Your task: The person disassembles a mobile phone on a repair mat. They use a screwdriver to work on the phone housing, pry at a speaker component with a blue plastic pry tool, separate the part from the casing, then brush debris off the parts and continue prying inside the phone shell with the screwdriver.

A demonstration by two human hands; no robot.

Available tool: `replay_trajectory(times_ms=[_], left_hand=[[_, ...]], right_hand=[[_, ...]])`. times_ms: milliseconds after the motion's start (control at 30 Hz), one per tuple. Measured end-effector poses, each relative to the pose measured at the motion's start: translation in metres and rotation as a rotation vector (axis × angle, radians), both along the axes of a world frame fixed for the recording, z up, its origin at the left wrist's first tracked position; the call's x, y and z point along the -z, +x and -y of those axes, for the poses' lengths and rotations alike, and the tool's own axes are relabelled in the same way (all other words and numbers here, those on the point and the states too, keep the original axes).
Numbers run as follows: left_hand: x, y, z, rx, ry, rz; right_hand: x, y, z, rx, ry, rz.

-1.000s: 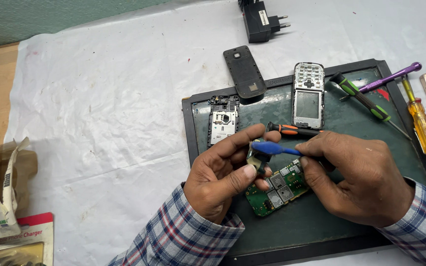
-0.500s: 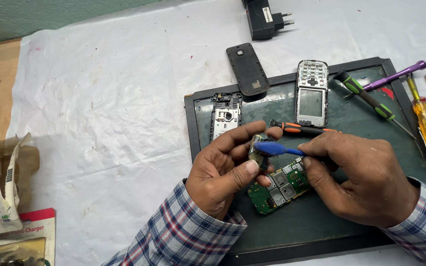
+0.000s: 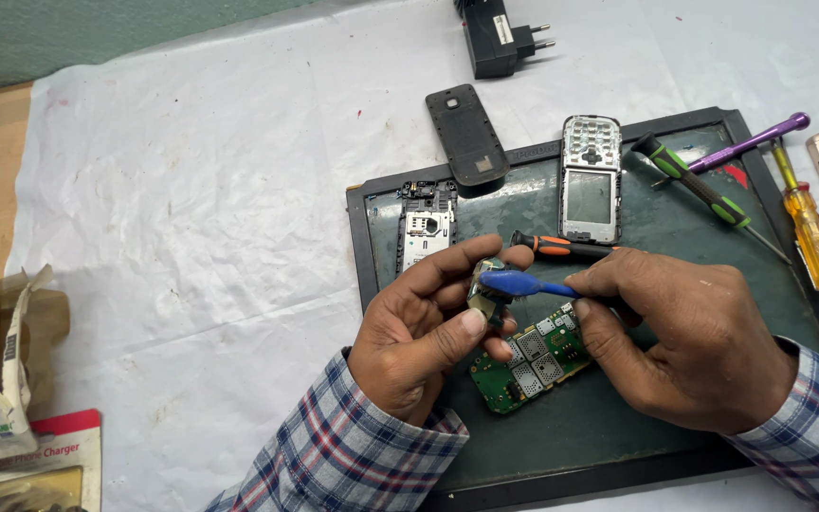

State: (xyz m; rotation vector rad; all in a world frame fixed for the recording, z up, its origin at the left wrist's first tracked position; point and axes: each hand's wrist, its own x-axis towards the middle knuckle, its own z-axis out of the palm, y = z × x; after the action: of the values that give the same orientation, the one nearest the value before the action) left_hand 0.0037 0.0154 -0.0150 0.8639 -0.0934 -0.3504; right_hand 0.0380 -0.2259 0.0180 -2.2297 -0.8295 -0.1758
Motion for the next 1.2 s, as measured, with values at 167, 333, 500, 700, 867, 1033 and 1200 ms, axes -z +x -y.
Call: replay_trajectory(times_ms=[167,333,500,700,867,1033,1200], left_hand=[[0.0007,0.0003,-0.0012,0.022,-0.027,0.006],[-0.0013,-0.0001,-0.0025,0.039,-0.071,-0.037],[-0.0027,-0.0002,-0.0004,0.006,-0.047,-0.013],[-0.0036,-0.0008,0.0018,-0.004,0.022,0.012],[-0.0053,0.0013,0.0012,0.031,-0.008,0.001],[-0.0045,0.0003,0.0002,0.038,-0.018,-0.024],[-0.0033,-0.0002,-0.0014,0.045,-0.007,-0.002]], right_hand=[[0.0001,0.0004,0.0,-0.008,0.0,-0.015],[0.0011,0.0013,0.0013,-0.005,-0.015,-0.009],[0.0022,0.0,0.0026,-0.004,0.012,0.004],[0.004,-0.001,0.0021,-0.031,0.026,0.02],[0.0042,-0.0005,0.0026,-0.007,0.016,0.009],[0.0054,0.0007,0.0042,-0.031,0.011,0.05],[0.005,-0.0001,0.0029,-0.044,0.022,0.068]])
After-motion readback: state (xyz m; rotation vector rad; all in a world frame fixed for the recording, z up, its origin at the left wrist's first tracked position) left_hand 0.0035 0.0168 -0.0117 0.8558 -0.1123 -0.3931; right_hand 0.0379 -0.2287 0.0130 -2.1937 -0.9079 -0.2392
